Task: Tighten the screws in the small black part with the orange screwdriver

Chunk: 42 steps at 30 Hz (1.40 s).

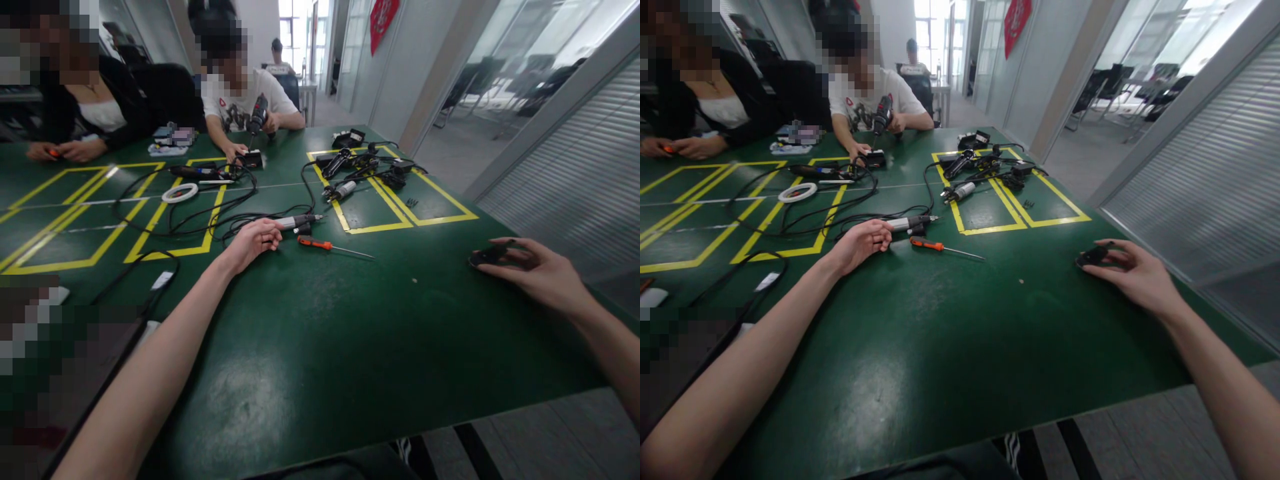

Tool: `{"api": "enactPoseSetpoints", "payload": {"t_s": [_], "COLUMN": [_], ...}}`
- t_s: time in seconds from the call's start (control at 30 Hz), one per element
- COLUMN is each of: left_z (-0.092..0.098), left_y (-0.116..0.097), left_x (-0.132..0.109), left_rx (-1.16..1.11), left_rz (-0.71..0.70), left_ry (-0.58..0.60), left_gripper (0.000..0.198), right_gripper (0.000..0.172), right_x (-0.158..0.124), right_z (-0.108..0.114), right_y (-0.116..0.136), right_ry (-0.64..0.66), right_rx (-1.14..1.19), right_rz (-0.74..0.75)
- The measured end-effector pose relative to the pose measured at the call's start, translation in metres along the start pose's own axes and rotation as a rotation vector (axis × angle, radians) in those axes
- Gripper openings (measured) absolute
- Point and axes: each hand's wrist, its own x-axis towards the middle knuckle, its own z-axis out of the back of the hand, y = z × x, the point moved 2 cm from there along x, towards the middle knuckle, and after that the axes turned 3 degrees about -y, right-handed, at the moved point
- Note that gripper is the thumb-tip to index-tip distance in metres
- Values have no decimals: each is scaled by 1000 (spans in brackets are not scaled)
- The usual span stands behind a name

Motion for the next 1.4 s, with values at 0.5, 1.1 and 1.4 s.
{"api": "enactPoseSetpoints", "payload": {"t_s": [0.5,1.1,1.4], "left_z": [-7,-58,-52], "left_y": [-3,0,15], "left_x": [-2,-96,-104], "left_rx": [162,767,759], "left_rz": [-63,-484,-376], "left_ry": [-19,97,20], "left_gripper": [38,30,37], "right_gripper": [28,38,25], "right_x": [-85,-104,-98], "right_z": [-97,-214,-203], "right_y": [119,172,174], "right_ry": [796,1005,820], "right_rx": [179,385,265], "right_rz": [350,562,832]}}
